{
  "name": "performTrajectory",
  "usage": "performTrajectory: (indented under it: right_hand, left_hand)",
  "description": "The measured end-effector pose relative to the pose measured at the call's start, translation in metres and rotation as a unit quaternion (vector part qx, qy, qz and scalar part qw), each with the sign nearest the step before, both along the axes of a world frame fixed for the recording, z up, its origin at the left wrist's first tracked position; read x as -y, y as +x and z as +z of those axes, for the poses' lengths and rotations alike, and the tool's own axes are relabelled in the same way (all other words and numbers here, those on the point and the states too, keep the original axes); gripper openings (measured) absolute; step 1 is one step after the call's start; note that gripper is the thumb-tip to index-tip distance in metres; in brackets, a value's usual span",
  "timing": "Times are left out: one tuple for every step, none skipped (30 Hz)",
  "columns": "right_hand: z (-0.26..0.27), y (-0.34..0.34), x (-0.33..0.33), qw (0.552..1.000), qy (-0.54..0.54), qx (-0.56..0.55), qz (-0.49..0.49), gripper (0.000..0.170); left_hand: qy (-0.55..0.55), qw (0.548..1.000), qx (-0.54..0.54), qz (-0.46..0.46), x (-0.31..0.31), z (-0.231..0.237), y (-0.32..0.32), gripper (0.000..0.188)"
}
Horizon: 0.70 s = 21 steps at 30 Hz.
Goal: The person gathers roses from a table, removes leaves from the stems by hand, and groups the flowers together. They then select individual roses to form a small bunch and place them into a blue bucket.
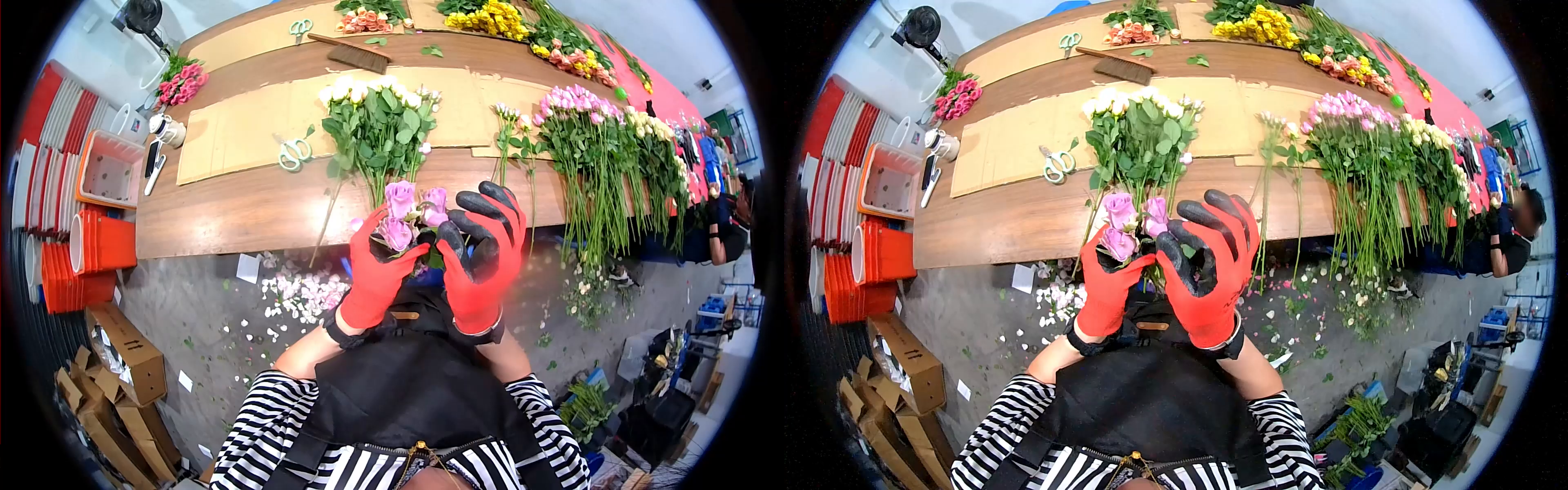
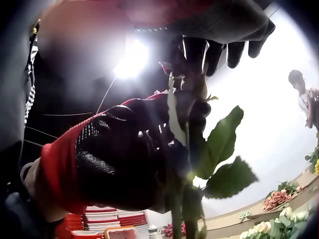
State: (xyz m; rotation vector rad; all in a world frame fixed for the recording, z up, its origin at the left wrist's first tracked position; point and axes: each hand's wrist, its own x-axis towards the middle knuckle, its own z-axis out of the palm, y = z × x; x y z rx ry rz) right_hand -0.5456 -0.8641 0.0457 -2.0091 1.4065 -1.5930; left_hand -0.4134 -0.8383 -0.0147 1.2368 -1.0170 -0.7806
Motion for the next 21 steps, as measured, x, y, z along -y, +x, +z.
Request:
performTrajectory:
  right_hand:
    - [0.0, 0.0, 0.0, 1.0, -0.015, -0.013, 0.003, 0.031]
    - [0.0, 0.0, -0.001, 0.999, -0.03, -0.026, 0.005, 0.031]
    - [0.0, 0.0, -0.001, 0.998, -0.045, -0.039, 0.008, 0.032]
    - [0.002, 0.0, 0.0, 0.998, -0.05, -0.034, 0.028, 0.03]
    - [0.001, 0.0, 0.001, 0.998, -0.044, -0.001, 0.053, 0.029]
    - [-0.002, 0.0, 0.002, 0.996, -0.039, 0.033, 0.079, 0.027]
    - [-0.005, 0.001, 0.003, 0.992, -0.033, 0.066, 0.104, 0.025]
    - [-0.007, 0.0, 0.002, 0.98, 0.013, 0.148, 0.135, 0.022]
    - [-0.015, -0.003, 0.001, 0.966, 0.046, 0.209, 0.148, 0.019]
    - [-0.008, -0.007, 0.0, 0.953, 0.083, 0.231, 0.179, 0.018]
    - [-0.002, -0.013, 0.0, 0.937, 0.118, 0.253, 0.21, 0.018]
    - [-0.001, -0.016, 0.002, 0.945, 0.099, 0.235, 0.205, 0.019]
    - [0.0, -0.019, 0.004, 0.952, 0.079, 0.216, 0.199, 0.02]
    - [0.001, -0.021, 0.006, 0.959, 0.059, 0.199, 0.192, 0.022]
    - [0.008, -0.023, 0.005, 0.975, 0.049, 0.157, 0.149, 0.02]
    - [0.013, -0.019, 0.003, 0.982, 0.056, 0.138, 0.115, 0.021]
    - [0.014, -0.011, 0.001, 0.978, 0.08, 0.171, 0.085, 0.03]
    - [0.018, -0.008, 0.001, 0.987, 0.083, 0.116, 0.074, 0.031]
    - [0.021, -0.006, 0.001, 0.993, 0.086, 0.06, 0.061, 0.034]
    - [0.02, -0.004, 0.0, 0.995, 0.076, 0.044, 0.045, 0.034]
    - [0.017, -0.002, 0.0, 0.997, 0.067, 0.028, 0.03, 0.035]
  left_hand:
    - [0.0, 1.0, -0.022, 0.003, -0.001, -0.001, 0.0, 0.058]
    - [0.041, 0.997, -0.06, -0.03, -0.001, 0.0, 0.001, 0.055]
    - [0.082, 0.99, -0.099, -0.063, 0.0, 0.004, 0.004, 0.052]
    - [0.123, 0.978, -0.137, -0.096, 0.001, 0.008, 0.008, 0.049]
    - [0.123, 0.961, -0.202, -0.144, 0.002, 0.012, 0.013, 0.045]
    - [0.122, 0.937, -0.265, -0.19, 0.004, 0.016, 0.018, 0.041]
    - [0.12, 0.907, -0.327, -0.236, 0.006, 0.019, 0.021, 0.038]
    - [0.106, 0.932, -0.271, -0.217, 0.007, 0.018, 0.02, 0.034]
    - [0.095, 0.953, -0.213, -0.194, 0.009, 0.018, 0.018, 0.031]
    - [0.103, 0.946, -0.252, -0.177, 0.008, 0.021, 0.02, 0.03]
    - [0.111, 0.937, -0.289, -0.159, 0.009, 0.022, 0.021, 0.029]
    - [0.079, 0.956, -0.212, -0.187, 0.015, 0.022, 0.025, 0.036]
    - [0.058, 0.97, -0.144, -0.187, 0.014, 0.019, 0.027, 0.04]
    - [0.037, 0.979, -0.076, -0.188, 0.013, 0.013, 0.029, 0.044]
    - [0.058, 0.986, -0.076, -0.136, 0.009, 0.003, 0.023, 0.052]
    - [0.08, 0.99, -0.078, -0.084, 0.006, 0.001, 0.016, 0.061]
    - [0.102, 0.991, -0.082, -0.033, 0.003, 0.001, 0.009, 0.07]
    - [0.119, 0.988, -0.093, -0.035, -0.002, 0.005, 0.007, 0.072]
    - [0.137, 0.984, -0.104, -0.036, -0.003, 0.018, 0.004, 0.075]
    - [0.116, 0.983, -0.137, -0.037, -0.004, 0.015, 0.002, 0.076]
    - [0.095, 0.98, -0.17, -0.039, -0.006, 0.011, 0.001, 0.076]
